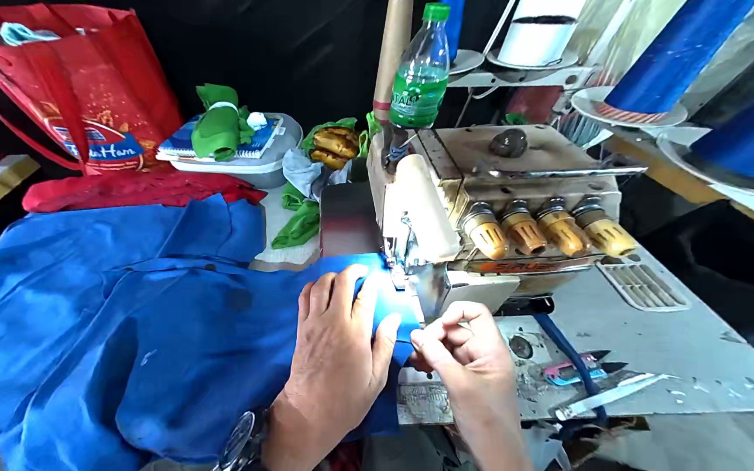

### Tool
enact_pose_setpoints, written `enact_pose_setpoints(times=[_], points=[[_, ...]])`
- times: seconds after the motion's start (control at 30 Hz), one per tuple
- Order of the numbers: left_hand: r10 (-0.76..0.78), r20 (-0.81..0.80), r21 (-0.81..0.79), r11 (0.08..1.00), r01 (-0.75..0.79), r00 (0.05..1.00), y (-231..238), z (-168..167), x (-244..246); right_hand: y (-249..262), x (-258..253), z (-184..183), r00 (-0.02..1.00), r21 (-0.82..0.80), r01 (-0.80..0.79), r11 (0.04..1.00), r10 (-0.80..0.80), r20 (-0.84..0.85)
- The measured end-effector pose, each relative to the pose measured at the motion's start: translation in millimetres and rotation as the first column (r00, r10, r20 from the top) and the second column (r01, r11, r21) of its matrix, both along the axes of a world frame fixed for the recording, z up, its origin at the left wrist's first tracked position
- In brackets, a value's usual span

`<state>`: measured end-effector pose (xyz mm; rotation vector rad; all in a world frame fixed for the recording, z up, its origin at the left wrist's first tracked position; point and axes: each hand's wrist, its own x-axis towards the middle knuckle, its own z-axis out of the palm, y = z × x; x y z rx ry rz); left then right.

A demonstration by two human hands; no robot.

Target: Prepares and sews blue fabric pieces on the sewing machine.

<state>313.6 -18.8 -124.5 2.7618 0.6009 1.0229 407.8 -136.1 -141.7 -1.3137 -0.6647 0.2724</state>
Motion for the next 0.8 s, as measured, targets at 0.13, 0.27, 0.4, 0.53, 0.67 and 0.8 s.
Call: enact_pose_setpoints(times=[0.13, 0.27, 0.4, 0.53, 0.67, 0.8], points=[[-0.02, -0.032, -0.045, 0.999, 0.018, 0.999, 14.5, 11.0, 6.9, 12.6, 11.8, 7.0, 0.998, -0.09, 0.06, 0.994, -0.057, 0.029], [-0.053, -0.043, -0.076, 0.996, 0.049, 0.998, 32.7, 21.6, 14.3, 23.9, 20.4, 5.5, 0.996, -0.09, 0.084, 0.992, -0.08, 0.048], [-0.143, -0.108, -0.149, 0.981, 0.126, 0.984, 50.4, 46.1, 25.0, 16.8, 10.4, -4.0, 0.98, -0.046, 0.133, 0.99, -0.124, 0.157], [-0.148, -0.066, -0.056, 0.988, 0.144, 0.987, 93.1, 29.3, 47.2, 4.0, -34.5, -21.5, 0.999, 0.03, -0.008, 1.0, 0.007, 0.038], [-0.159, -0.043, -0.038, 0.987, 0.158, 0.986, 108.9, 30.5, 47.6, 5.1, -80.0, -12.9, 0.948, 0.14, -0.247, 0.959, 0.269, -0.171], [-0.099, 0.001, 0.07, 0.993, 0.099, 0.995, 100.7, 24.7, 6.9, 21.6, -74.1, 6.2, 0.898, 0.113, -0.38, 0.918, 0.396, -0.192]])
